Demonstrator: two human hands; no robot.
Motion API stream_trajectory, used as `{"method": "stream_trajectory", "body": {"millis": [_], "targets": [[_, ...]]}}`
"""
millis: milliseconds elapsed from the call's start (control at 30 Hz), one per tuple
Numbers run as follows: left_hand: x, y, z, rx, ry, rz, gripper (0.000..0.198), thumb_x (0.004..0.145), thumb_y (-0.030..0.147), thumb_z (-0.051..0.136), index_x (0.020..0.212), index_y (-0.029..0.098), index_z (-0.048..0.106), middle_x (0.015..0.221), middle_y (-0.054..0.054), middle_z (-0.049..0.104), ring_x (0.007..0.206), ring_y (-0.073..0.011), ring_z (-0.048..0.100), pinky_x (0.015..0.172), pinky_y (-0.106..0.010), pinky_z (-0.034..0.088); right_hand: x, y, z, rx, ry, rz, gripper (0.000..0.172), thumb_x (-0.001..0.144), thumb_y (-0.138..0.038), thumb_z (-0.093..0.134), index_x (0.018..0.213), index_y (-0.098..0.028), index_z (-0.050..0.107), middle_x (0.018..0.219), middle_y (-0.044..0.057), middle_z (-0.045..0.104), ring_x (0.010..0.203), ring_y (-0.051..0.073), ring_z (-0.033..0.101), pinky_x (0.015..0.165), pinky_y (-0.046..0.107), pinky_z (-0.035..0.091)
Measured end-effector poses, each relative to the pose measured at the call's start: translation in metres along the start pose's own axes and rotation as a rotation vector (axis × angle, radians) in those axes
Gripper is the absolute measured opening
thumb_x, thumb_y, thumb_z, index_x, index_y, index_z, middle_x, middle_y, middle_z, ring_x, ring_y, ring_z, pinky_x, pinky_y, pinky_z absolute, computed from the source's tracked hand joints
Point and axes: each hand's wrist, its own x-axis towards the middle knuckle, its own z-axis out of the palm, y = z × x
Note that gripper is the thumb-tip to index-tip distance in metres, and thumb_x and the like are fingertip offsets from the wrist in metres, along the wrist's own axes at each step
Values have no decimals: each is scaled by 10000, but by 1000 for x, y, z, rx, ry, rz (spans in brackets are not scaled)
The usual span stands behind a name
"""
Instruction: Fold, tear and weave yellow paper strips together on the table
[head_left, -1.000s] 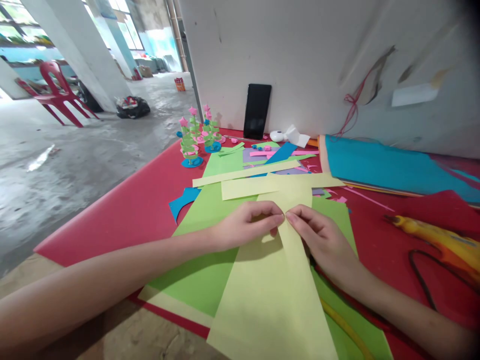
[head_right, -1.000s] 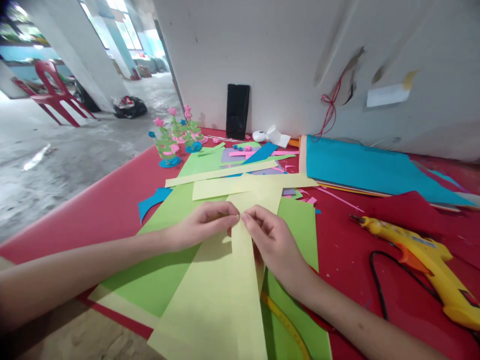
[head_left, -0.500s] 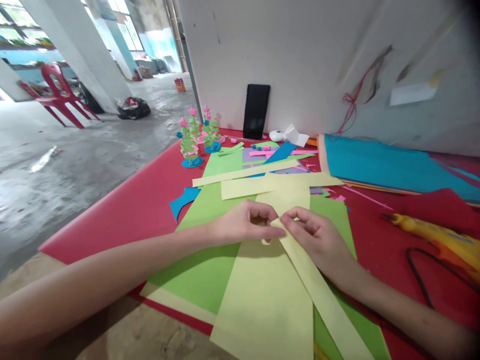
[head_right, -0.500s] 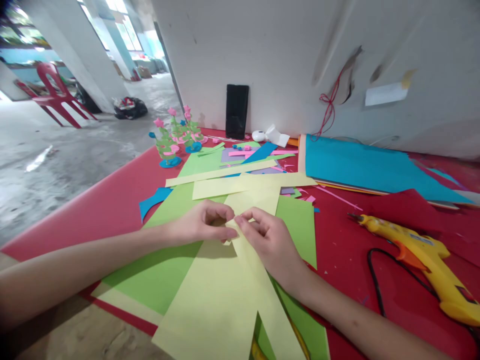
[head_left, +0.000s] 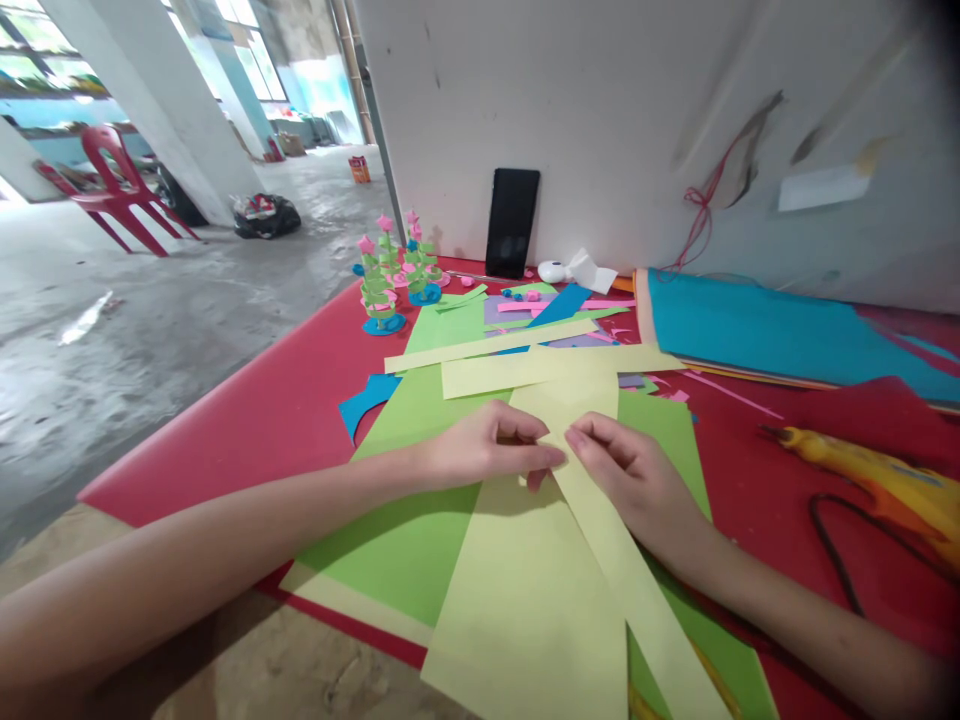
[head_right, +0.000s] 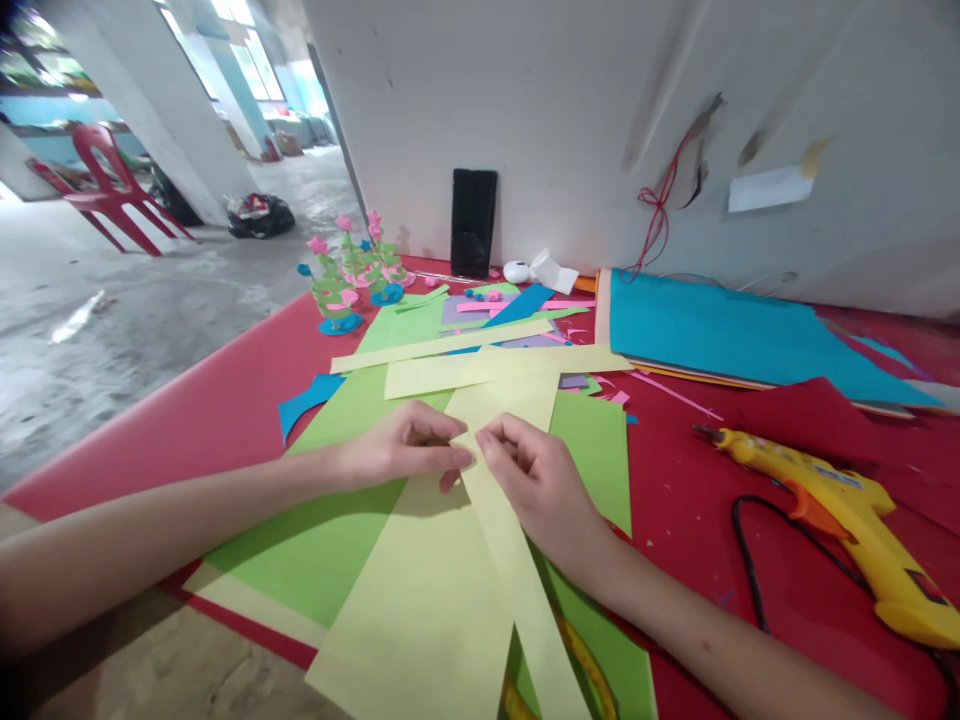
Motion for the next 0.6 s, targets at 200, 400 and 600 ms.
{"method": "stream_trajectory", "body": {"millis": [200, 400, 600], "targets": [[0, -1, 1, 65, -22, -15, 304, 772, 347, 509, 607, 97, 559, 586, -26, 566, 491, -66, 440, 451, -186, 306, 1, 0, 1, -52, 21, -7, 260, 862, -339, 388, 665, -182, 451, 572, -43, 406, 509, 75, 340, 439, 199, 263], [2, -2, 3, 26, 16, -19, 300, 781, 315, 503, 566, 108, 531, 620, -42, 600, 585, -105, 537, 533, -197, 378, 0, 3, 1, -143, 93, -18, 264, 861, -354, 384, 664, -185, 426, 560, -46, 344, 498, 79, 314, 433, 218, 237], [2, -1, 4, 40, 77, -15, 298, 782, 313, 503, 576, 102, 545, 597, -25, 577, 516, -70, 466, 479, -189, 329, 0, 2, 0, -72, 119, 34, 259, 860, -376, 376, 691, -191, 441, 567, -43, 359, 494, 84, 322, 429, 210, 252]]}}
